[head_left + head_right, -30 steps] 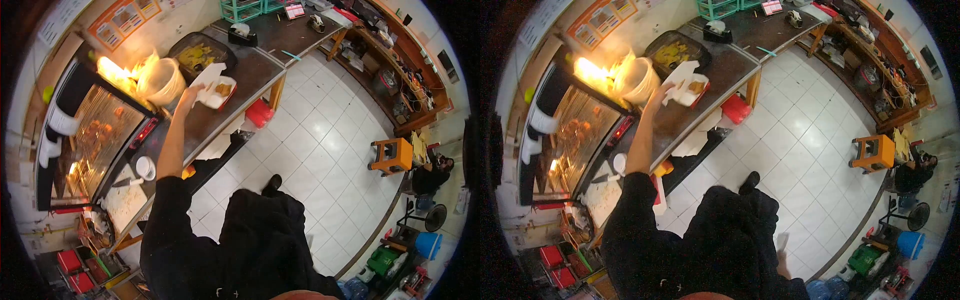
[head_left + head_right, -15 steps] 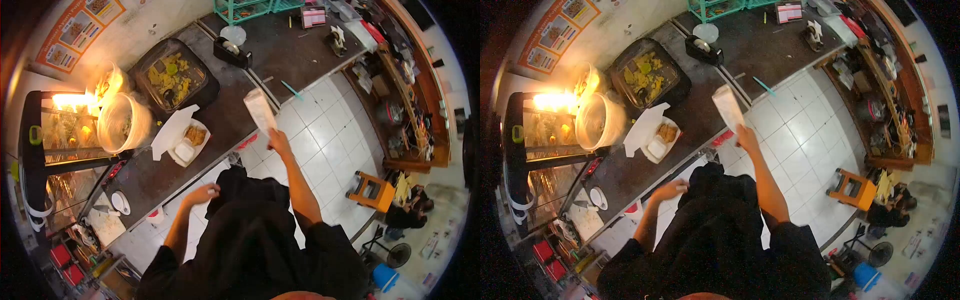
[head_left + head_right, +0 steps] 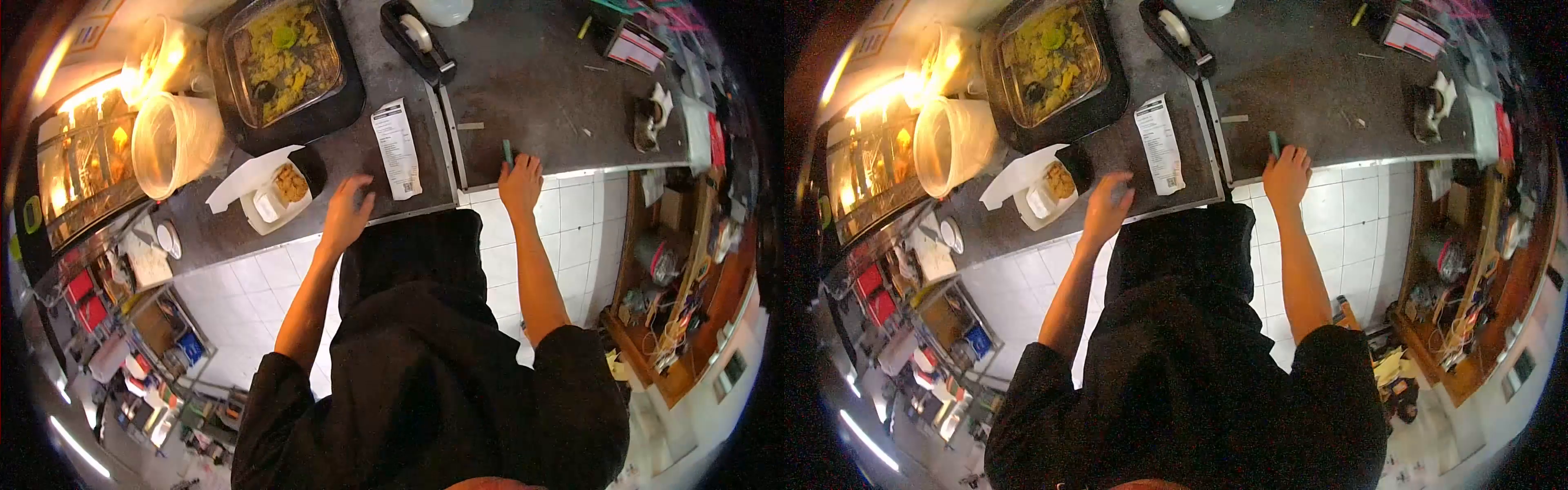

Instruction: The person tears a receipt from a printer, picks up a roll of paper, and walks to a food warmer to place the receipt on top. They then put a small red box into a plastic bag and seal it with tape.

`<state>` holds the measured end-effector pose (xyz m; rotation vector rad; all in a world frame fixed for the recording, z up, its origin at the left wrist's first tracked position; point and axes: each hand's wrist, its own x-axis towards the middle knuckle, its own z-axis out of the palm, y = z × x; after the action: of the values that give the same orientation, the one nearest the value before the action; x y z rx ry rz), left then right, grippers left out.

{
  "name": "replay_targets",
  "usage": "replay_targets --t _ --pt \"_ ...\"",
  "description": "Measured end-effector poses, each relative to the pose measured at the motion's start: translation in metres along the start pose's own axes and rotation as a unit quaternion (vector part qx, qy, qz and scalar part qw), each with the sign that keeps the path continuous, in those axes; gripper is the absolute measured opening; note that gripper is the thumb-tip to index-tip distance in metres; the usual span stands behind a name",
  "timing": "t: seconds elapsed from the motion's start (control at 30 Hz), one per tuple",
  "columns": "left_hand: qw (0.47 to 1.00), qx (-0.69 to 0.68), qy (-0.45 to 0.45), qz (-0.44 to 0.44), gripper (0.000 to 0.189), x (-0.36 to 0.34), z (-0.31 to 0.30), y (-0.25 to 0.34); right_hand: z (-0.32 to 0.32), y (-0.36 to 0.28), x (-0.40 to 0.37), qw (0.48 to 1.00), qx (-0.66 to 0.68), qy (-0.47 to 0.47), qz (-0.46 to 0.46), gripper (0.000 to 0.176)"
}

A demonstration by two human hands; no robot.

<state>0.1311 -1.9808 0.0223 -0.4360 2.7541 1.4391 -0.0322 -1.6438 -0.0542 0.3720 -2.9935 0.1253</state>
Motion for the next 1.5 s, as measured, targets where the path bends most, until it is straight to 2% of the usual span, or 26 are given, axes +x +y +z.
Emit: replay_targets --t 0.03,0.1,0.13,0.17,0.27,0.37,0.5,0.6,0.63,0.77,0.87,1.1,1.2,1.23,1.33,1.43,1.47,1.5 --pt "1.000 0.005 0.018 0.022 0.038 0.019 0.013 0.004 0.006 0.005 0.006 0.999 -0.005 0.007 -0.034 0.029" --pt "0.997 0.053 0.037 0.029 0.056 0.047 0.040 -0.011 0.002 -0.001 0.019 0.987 0.112 -0.117 0.015 0.026" --pt "0.996 0.091 0.020 0.001 0.063 0.052 0.047 -0.012 -0.004 -0.006 0.026 0.968 0.168 -0.180 0.043 0.025" --pt "0.991 0.130 0.003 -0.022 0.069 0.060 0.049 -0.010 -0.017 -0.020 0.031 0.951 0.239 -0.193 0.037 0.023" --pt "0.977 0.205 -0.027 -0.059 0.087 0.065 0.051 -0.015 -0.063 -0.081 0.046 0.854 0.409 -0.320 0.017 0.020" --pt "0.974 0.216 -0.027 -0.058 0.095 0.069 0.053 -0.024 -0.069 -0.137 0.048 0.856 0.376 -0.352 -0.030 0.021" --pt "0.976 0.214 -0.014 -0.029 0.102 0.065 0.050 -0.030 -0.037 -0.180 0.047 0.925 0.255 -0.275 -0.069 0.021" --pt "0.978 0.208 -0.010 -0.016 0.104 0.063 0.050 -0.036 -0.035 -0.197 0.049 0.936 0.175 -0.293 -0.083 0.020" --pt "0.977 0.211 -0.006 -0.009 0.104 0.063 0.050 -0.039 -0.030 -0.198 0.041 0.939 0.173 -0.269 -0.123 0.017" --pt "0.979 0.202 -0.011 -0.010 0.103 0.063 0.047 -0.039 -0.048 -0.201 0.051 0.945 0.158 -0.272 -0.084 0.015" --pt "0.975 0.223 -0.018 -0.016 0.103 0.063 0.045 -0.036 -0.048 -0.205 0.034 0.938 0.121 -0.279 -0.168 0.016" --pt "0.974 0.227 -0.011 -0.005 0.103 0.061 0.046 -0.037 -0.054 -0.195 0.034 0.935 0.112 -0.312 -0.129 0.017" --pt "0.973 0.229 -0.007 -0.003 0.103 0.060 0.048 -0.038 -0.052 -0.200 0.027 0.945 0.113 -0.280 -0.128 0.016" --pt "0.972 0.234 -0.007 -0.002 0.103 0.060 0.048 -0.037 -0.045 -0.196 0.019 0.948 0.116 -0.244 -0.168 0.014" --pt "0.970 0.241 -0.009 0.004 0.101 0.063 0.046 -0.034 -0.056 -0.192 0.028 0.940 0.128 -0.295 -0.117 0.014" --pt "0.972 0.235 0.002 0.000 0.095 0.059 0.049 -0.033 -0.037 -0.182 0.015 0.922 0.108 -0.296 -0.225 0.017" --pt "0.977 0.207 0.000 0.043 0.099 0.059 0.062 -0.052 -0.065 -0.178 0.026 0.916 0.158 -0.327 -0.169 0.020" --pt "0.970 0.215 0.045 0.100 0.083 0.050 0.074 -0.061 -0.070 -0.167 0.027 0.946 0.136 -0.263 -0.133 0.022"
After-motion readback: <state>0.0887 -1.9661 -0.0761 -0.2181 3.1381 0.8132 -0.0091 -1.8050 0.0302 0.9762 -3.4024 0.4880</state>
